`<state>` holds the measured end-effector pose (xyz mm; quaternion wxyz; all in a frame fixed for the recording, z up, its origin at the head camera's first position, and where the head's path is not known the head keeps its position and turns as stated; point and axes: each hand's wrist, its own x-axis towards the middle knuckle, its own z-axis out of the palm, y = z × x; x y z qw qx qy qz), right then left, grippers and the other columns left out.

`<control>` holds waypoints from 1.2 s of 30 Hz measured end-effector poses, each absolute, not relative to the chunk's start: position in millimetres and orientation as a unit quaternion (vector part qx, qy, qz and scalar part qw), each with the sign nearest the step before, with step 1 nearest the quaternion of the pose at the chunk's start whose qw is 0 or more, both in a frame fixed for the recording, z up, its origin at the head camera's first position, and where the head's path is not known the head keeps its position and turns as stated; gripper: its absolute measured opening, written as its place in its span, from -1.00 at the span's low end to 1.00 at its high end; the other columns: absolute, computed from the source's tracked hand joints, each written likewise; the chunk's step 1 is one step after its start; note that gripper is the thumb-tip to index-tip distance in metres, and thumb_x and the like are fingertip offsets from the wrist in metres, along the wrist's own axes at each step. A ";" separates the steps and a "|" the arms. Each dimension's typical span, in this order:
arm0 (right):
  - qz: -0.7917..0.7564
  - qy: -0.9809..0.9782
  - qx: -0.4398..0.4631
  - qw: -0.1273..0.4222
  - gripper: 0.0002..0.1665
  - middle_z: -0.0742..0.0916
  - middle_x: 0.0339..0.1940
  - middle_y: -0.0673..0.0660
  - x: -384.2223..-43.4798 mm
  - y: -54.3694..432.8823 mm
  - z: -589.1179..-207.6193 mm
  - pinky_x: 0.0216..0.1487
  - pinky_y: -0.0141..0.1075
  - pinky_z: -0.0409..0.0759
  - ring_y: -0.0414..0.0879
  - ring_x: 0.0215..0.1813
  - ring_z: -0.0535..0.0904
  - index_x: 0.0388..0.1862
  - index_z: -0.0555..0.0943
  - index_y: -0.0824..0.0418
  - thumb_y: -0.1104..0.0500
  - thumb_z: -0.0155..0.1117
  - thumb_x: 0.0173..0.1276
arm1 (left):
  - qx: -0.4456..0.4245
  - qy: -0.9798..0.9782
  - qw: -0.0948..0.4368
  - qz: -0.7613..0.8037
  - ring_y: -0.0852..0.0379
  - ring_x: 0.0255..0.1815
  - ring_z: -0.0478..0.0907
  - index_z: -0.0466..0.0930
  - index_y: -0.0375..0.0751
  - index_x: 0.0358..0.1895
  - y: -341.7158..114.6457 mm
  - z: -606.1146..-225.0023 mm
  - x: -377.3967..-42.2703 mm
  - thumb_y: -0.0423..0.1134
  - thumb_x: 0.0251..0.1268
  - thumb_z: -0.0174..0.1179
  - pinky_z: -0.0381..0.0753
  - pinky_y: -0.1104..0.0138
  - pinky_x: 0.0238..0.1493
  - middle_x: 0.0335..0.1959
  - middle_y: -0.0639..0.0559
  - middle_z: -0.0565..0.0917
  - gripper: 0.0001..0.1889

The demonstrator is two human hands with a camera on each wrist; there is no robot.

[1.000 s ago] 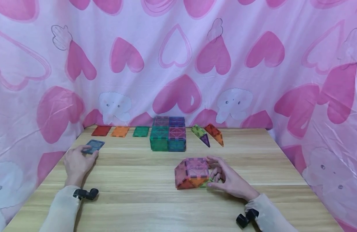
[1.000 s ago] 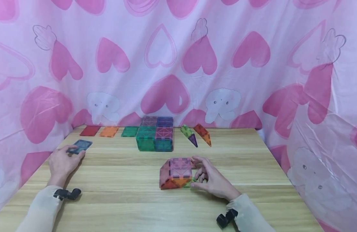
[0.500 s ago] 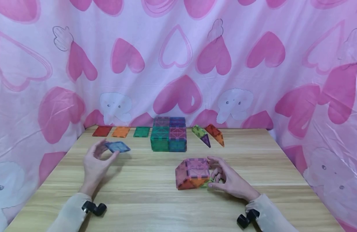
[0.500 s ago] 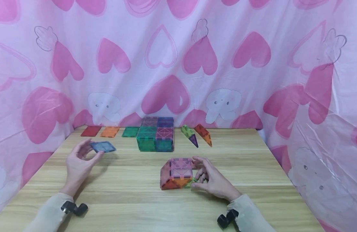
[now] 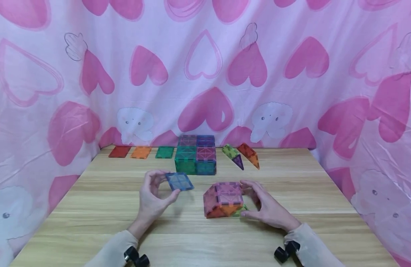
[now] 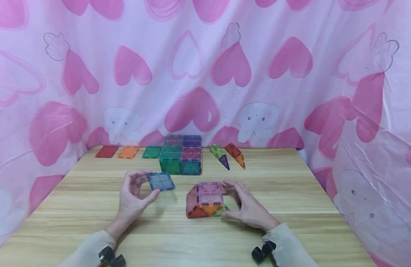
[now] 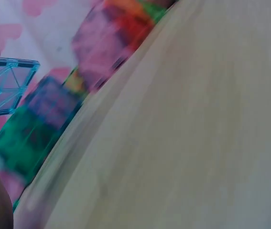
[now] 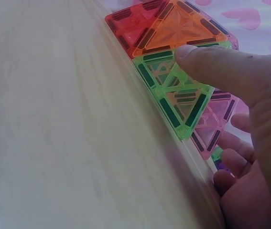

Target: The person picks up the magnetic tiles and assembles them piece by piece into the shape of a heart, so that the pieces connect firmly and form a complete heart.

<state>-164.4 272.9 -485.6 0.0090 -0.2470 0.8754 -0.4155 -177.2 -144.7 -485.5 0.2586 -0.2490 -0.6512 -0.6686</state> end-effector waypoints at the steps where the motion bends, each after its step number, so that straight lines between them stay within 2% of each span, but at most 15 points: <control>1: -0.414 0.876 -0.247 0.006 0.17 0.54 0.51 0.05 -164.1 274.0 -485.9 0.36 -0.10 0.54 0.08 0.46 0.51 0.78 0.28 -0.03 -0.19 0.71 0.33 | -0.259 -0.647 0.257 -0.669 -0.08 0.28 0.69 0.36 -0.57 0.33 -135.9 -486.4 -177.5 -0.78 -0.05 0.55 0.66 0.26 0.40 0.28 -0.53 0.55 -0.19; 4: -0.412 0.877 -0.248 -0.002 0.16 0.54 0.51 0.05 -163.3 276.3 -487.3 0.42 0.03 0.50 0.14 0.54 0.45 0.76 0.30 -0.03 -0.20 0.71 0.33 | -0.289 -0.630 0.260 -0.672 -0.12 0.30 0.68 0.36 -0.57 0.28 -109.9 -488.3 -179.1 -0.75 0.00 0.54 0.66 0.25 0.41 0.27 -0.60 0.53 -0.26; 8: -0.416 0.876 -0.243 0.002 0.15 0.54 0.52 0.05 -162.0 278.6 -489.0 0.48 0.16 0.46 0.14 0.56 0.48 0.76 0.31 -0.04 -0.20 0.72 0.32 | -0.317 -0.606 0.273 -0.677 -0.18 0.33 0.66 0.33 -0.59 0.22 -75.8 -487.9 -181.5 -0.70 0.06 0.53 0.65 0.21 0.43 0.28 -0.65 0.49 -0.32; 11: -0.420 0.874 -0.243 0.003 0.17 0.54 0.54 0.04 -161.3 279.0 -489.2 0.50 0.14 0.48 0.11 0.55 0.52 0.77 0.30 0.00 -0.20 0.72 0.33 | -0.327 -0.594 0.269 -0.684 -0.24 0.35 0.64 0.33 -0.56 0.21 -51.3 -484.6 -181.9 -0.67 0.13 0.52 0.64 0.17 0.44 0.31 -0.61 0.48 -0.35; 15: -0.421 0.871 -0.253 0.000 0.21 0.54 0.57 0.05 -161.4 276.8 -488.5 0.47 -0.01 0.52 0.09 0.54 0.55 0.78 0.27 0.08 -0.18 0.72 0.33 | -0.336 -0.595 0.232 -0.692 -0.27 0.35 0.64 0.32 -0.48 0.23 -22.2 -479.2 -180.3 -0.62 0.20 0.53 0.72 0.14 0.36 0.39 -0.44 0.52 -0.37; 19: -0.421 0.874 -0.243 0.004 0.27 0.51 0.59 0.06 -161.5 273.6 -487.9 0.50 -0.04 0.52 0.07 0.53 0.53 0.81 0.21 0.03 -0.20 0.73 0.31 | -0.348 -0.614 0.188 -0.683 -0.23 0.36 0.65 0.34 -0.37 0.29 1.1 -472.1 -180.0 -0.54 0.24 0.58 0.81 0.01 0.19 0.43 -0.21 0.58 -0.33; 24: -0.422 0.874 -0.241 -0.003 0.25 0.50 0.55 0.04 -162.9 273.2 -486.7 0.44 -0.10 0.55 -0.01 0.41 0.53 0.80 0.20 -0.08 -0.20 0.74 0.31 | -0.341 -0.694 0.188 -0.606 -0.01 0.41 0.64 0.41 -0.18 0.38 17.8 -461.1 -186.2 -0.26 0.24 0.69 0.71 -0.01 0.38 0.38 0.03 0.68 -0.25; 28: -0.441 0.862 -0.249 0.006 0.21 0.52 0.54 0.02 -164.2 271.9 -485.4 0.47 -0.17 0.55 -0.05 0.38 0.61 0.78 0.22 -0.11 -0.13 0.75 0.31 | -0.332 -0.736 0.170 -0.565 0.09 0.42 0.59 0.46 -0.12 0.39 19.2 -459.0 -189.2 -0.10 0.20 0.71 0.58 -0.12 0.46 0.33 0.01 0.70 -0.23; 32: -0.447 0.860 -0.247 0.010 0.30 0.53 0.59 0.08 -163.9 272.5 -484.4 0.46 -0.14 0.57 0.03 0.48 0.58 0.82 0.16 -0.04 -0.13 0.76 0.29 | -0.324 -0.752 0.144 -0.556 0.11 0.41 0.56 0.51 -0.04 0.37 19.6 -458.0 -187.4 -0.03 0.17 0.71 0.53 -0.21 0.46 0.31 0.08 0.70 -0.25; 36: -0.445 0.862 -0.245 0.006 0.29 0.51 0.65 0.04 -163.6 272.3 -485.1 0.44 -0.13 0.57 0.07 0.61 0.47 0.81 0.19 -0.05 -0.17 0.77 0.27 | -0.324 -0.778 0.132 -0.522 0.16 0.41 0.53 0.54 0.02 0.38 21.3 -457.6 -183.7 0.05 0.16 0.71 0.46 -0.13 0.47 0.30 0.23 0.67 -0.24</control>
